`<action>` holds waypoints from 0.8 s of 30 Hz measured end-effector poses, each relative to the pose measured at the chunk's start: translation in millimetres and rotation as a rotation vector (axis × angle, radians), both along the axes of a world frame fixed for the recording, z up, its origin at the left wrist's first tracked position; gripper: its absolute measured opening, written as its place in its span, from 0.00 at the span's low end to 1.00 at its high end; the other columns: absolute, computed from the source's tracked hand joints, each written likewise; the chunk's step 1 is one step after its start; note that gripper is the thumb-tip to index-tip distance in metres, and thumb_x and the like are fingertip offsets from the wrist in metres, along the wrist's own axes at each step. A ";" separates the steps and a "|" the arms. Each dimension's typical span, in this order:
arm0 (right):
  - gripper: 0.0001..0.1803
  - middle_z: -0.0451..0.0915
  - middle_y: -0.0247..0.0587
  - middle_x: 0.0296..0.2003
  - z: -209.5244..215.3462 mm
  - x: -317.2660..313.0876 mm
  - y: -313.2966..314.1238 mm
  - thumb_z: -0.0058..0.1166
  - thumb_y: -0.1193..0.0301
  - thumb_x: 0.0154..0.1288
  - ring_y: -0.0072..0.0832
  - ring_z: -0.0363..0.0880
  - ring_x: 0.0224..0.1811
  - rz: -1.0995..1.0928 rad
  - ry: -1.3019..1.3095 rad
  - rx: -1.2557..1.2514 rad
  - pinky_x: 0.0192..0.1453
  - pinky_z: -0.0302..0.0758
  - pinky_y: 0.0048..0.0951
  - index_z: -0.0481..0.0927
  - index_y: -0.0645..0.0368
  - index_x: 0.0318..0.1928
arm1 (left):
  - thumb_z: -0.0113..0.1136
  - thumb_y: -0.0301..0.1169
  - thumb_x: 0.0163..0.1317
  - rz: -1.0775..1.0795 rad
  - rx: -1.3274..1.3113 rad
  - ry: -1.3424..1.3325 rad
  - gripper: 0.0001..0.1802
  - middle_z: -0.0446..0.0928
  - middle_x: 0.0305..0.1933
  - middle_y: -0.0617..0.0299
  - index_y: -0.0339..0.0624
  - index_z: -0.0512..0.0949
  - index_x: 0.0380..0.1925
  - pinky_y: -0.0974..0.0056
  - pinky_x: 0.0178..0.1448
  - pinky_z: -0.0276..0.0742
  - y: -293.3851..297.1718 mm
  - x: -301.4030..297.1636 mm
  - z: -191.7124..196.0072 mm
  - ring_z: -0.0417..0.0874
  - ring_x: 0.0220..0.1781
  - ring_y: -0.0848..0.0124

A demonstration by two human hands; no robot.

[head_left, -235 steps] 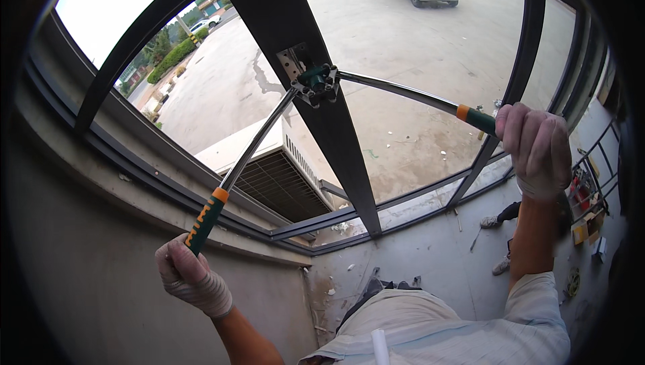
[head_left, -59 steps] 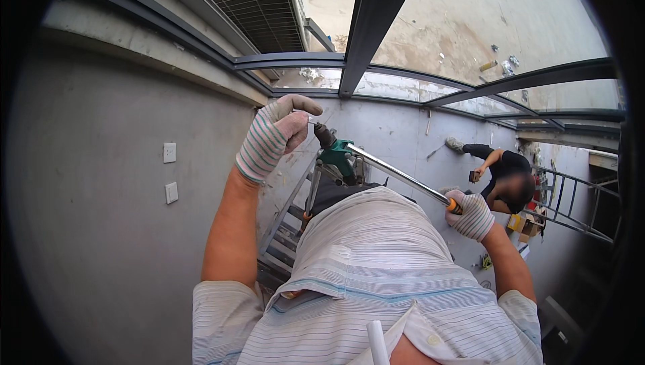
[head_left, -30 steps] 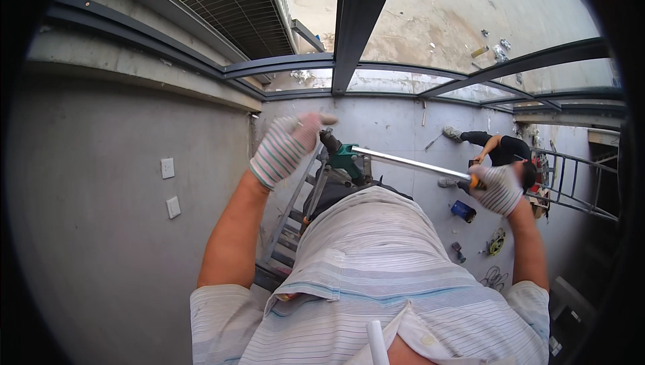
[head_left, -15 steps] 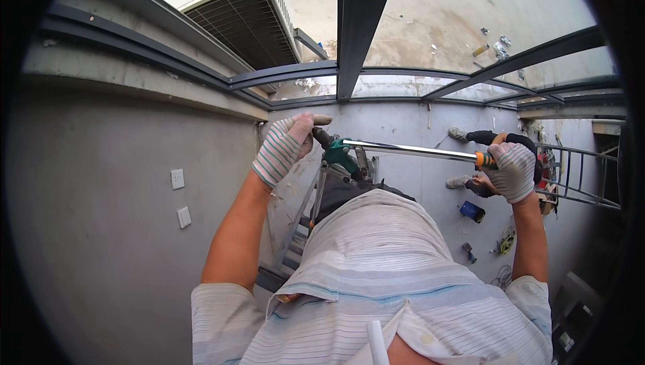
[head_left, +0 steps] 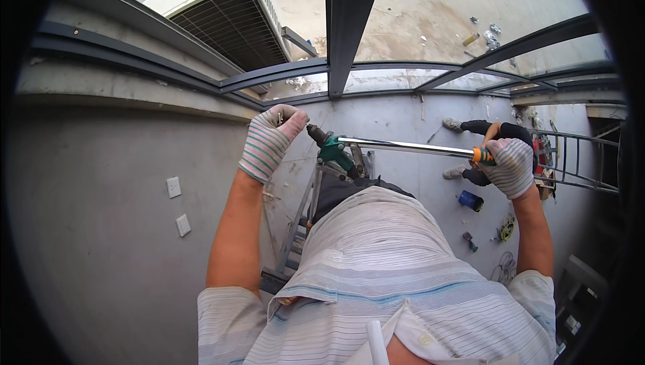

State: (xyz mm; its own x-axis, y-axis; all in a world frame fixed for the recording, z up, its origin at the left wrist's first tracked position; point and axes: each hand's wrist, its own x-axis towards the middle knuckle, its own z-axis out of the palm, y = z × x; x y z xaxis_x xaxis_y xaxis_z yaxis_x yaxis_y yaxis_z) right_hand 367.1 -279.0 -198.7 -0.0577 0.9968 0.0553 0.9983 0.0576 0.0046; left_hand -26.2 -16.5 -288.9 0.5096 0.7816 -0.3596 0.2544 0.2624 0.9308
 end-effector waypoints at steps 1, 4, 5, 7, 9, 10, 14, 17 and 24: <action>0.19 0.77 0.40 0.22 0.6 0.6 1.2 0.78 0.63 0.44 0.41 0.80 0.25 -0.004 0.000 -0.012 0.33 0.74 0.39 0.78 0.53 0.31 | 0.67 0.42 0.71 -0.022 0.035 0.012 0.14 0.73 0.23 0.77 0.42 0.85 0.36 0.76 0.25 0.59 -0.6 0.6 3.5 0.66 0.22 0.88; 0.19 0.77 0.41 0.22 -7.5 7.8 3.9 0.77 0.63 0.44 0.41 0.79 0.24 0.008 0.026 -0.014 0.32 0.74 0.39 0.78 0.53 0.31 | 0.67 0.42 0.71 -0.049 0.127 -0.043 0.14 0.75 0.26 0.77 0.42 0.87 0.36 0.76 0.32 0.63 -3.1 -4.1 -1.4 0.67 0.28 0.87; 0.19 0.77 0.41 0.21 -10.7 9.8 4.5 0.77 0.64 0.44 0.41 0.79 0.24 0.010 0.035 -0.014 0.31 0.74 0.39 0.78 0.53 0.31 | 0.67 0.42 0.72 -0.054 0.121 -0.054 0.14 0.75 0.27 0.77 0.41 0.87 0.37 0.76 0.33 0.64 -3.6 -5.4 -2.4 0.68 0.29 0.87; 0.19 0.77 0.41 0.21 -16.1 13.0 4.8 0.77 0.64 0.44 0.41 0.79 0.24 0.014 0.051 -0.015 0.31 0.74 0.39 0.78 0.53 0.31 | 0.67 0.42 0.72 -0.064 0.108 -0.077 0.15 0.76 0.28 0.76 0.41 0.87 0.38 0.76 0.36 0.65 -5.0 -5.8 -3.5 0.68 0.31 0.86; 0.19 0.77 0.40 0.21 -20.6 14.8 4.0 0.77 0.64 0.44 0.41 0.79 0.23 0.013 0.068 -0.027 0.30 0.74 0.39 0.79 0.53 0.31 | 0.66 0.43 0.72 -0.063 0.119 -0.055 0.15 0.75 0.28 0.76 0.41 0.86 0.38 0.75 0.36 0.66 -6.8 -5.2 -2.6 0.68 0.31 0.86; 0.19 0.77 0.40 0.21 -21.8 14.9 4.0 0.77 0.64 0.44 0.41 0.79 0.23 0.012 0.076 -0.034 0.30 0.74 0.39 0.79 0.53 0.31 | 0.66 0.43 0.72 -0.063 0.124 -0.044 0.16 0.75 0.28 0.76 0.41 0.86 0.37 0.75 0.36 0.66 -7.0 -5.2 -1.4 0.68 0.31 0.86; 0.19 0.77 0.40 0.21 -13.9 13.1 6.0 0.78 0.64 0.43 0.41 0.79 0.23 0.015 0.053 -0.029 0.30 0.74 0.39 0.80 0.53 0.32 | 0.65 0.44 0.73 -0.238 0.170 0.110 0.17 0.73 0.28 0.75 0.40 0.84 0.35 0.74 0.37 0.67 11.2 -10.0 17.7 0.69 0.33 0.84; 0.19 0.77 0.40 0.21 -10.7 13.7 9.7 0.78 0.65 0.42 0.41 0.79 0.23 0.029 0.075 -0.007 0.31 0.73 0.39 0.80 0.53 0.33 | 0.64 0.42 0.73 -0.356 0.121 0.231 0.16 0.72 0.26 0.74 0.40 0.83 0.32 0.73 0.36 0.66 24.7 -7.0 35.2 0.68 0.32 0.83; 0.19 0.74 0.37 0.20 -16.5 18.2 10.4 0.77 0.66 0.41 0.39 0.76 0.22 0.081 -0.011 0.053 0.30 0.72 0.39 0.79 0.52 0.33 | 0.61 0.40 0.65 -0.327 -0.056 0.365 0.16 0.70 0.20 0.72 0.44 0.79 0.21 0.72 0.29 0.63 25.5 3.4 42.4 0.67 0.24 0.81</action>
State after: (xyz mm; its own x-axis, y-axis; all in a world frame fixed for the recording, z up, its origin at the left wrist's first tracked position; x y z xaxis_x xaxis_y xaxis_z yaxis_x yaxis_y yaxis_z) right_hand 385.3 -268.6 -215.2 -0.1390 0.9845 0.1068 0.9903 0.1375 0.0207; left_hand -22.9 8.9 -246.5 0.5575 0.5763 -0.5976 0.6388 0.1619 0.7521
